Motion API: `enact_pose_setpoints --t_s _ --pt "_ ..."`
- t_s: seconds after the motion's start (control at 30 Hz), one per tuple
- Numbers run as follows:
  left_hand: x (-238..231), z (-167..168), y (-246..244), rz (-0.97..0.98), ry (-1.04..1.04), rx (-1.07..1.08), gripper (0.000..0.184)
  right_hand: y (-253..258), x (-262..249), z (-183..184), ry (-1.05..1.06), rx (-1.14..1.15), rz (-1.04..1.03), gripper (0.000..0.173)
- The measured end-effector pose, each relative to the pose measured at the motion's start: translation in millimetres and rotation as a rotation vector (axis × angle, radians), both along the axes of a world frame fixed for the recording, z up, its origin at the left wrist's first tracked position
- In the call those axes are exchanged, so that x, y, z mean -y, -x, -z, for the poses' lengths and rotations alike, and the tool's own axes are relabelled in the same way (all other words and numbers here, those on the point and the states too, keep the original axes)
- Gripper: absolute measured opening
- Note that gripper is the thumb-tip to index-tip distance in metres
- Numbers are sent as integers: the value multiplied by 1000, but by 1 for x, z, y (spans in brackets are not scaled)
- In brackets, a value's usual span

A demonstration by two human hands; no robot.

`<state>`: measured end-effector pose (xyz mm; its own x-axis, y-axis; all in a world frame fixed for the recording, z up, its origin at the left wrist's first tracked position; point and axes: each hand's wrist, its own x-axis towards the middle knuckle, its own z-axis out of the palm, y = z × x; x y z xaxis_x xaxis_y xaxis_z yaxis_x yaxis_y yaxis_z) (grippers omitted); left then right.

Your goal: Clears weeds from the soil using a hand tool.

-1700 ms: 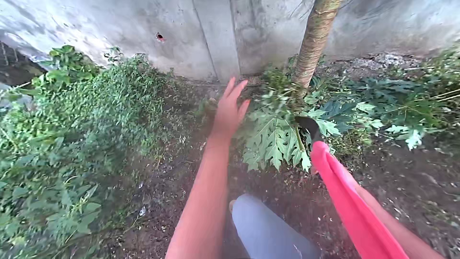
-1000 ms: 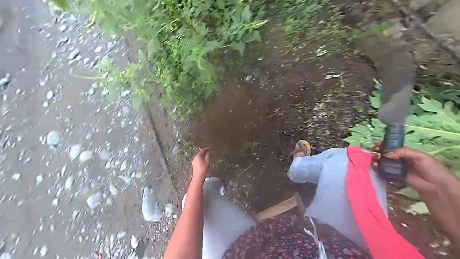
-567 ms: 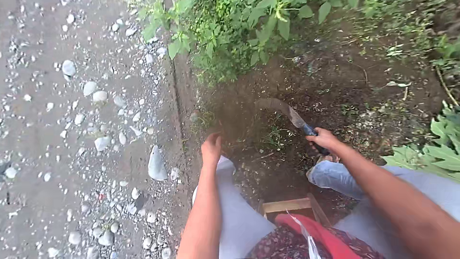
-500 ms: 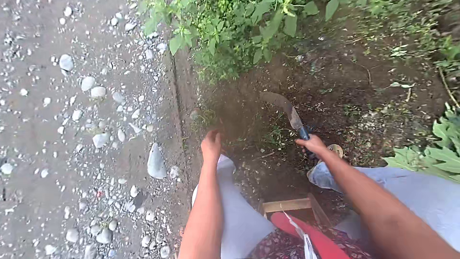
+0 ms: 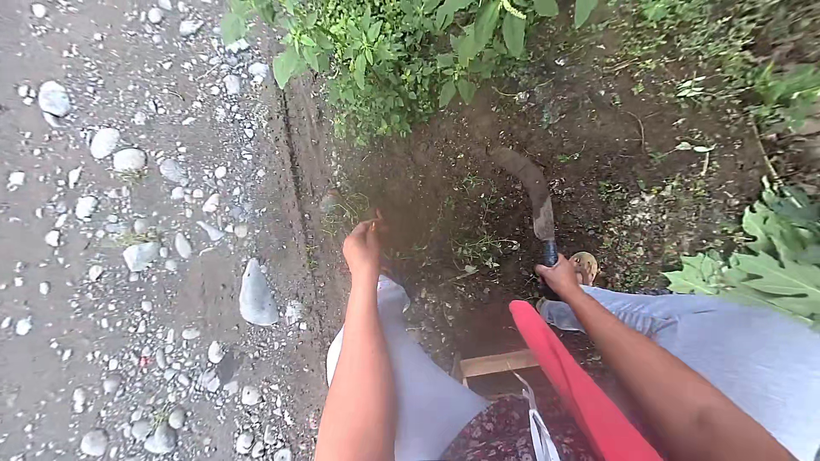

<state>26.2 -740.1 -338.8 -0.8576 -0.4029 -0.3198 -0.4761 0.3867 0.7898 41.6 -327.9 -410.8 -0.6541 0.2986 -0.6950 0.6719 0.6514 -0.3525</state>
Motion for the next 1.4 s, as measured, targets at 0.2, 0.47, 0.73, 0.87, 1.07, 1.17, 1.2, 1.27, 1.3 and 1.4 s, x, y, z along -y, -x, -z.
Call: enact_pose_setpoints --t_s 0.2,0.47,0.73,0.87,1.07,1.17,1.2,1.27,1.3,1.4 --pt "0 4 4 -63 -67 -8 45 -7 -37 12 -315 336 -596 61" --pt "1 1 0 -135 -182 -61 40 18 -4 6 32 1 -22 53" --pt "-1 2 5 -155 -204 -40 39 2 -40 4 -332 349 -646 62" --pt "-4 -4 3 -135 -223 -49 40 30 -45 -11 -200 248 -475 54" --pt "-1 -4 2 -150 -249 -53 40 -2 16 27 95 122 35 51" --pt "-3 -6 4 -154 -246 -54 39 -15 -17 20 -135 407 -396 55" --pt "-4 -7 6 -152 -246 -57 39 -7 -31 11 -183 425 -497 57" --pt "-5 -8 4 -138 -259 -49 39 11 -63 -6 -244 414 -653 60" --pt "-4 -8 6 -135 -267 -53 39 23 -74 -15 -264 401 -700 57" --pt "-6 -5 8 -172 -284 -82 36 48 -82 -33 -244 347 -654 49"
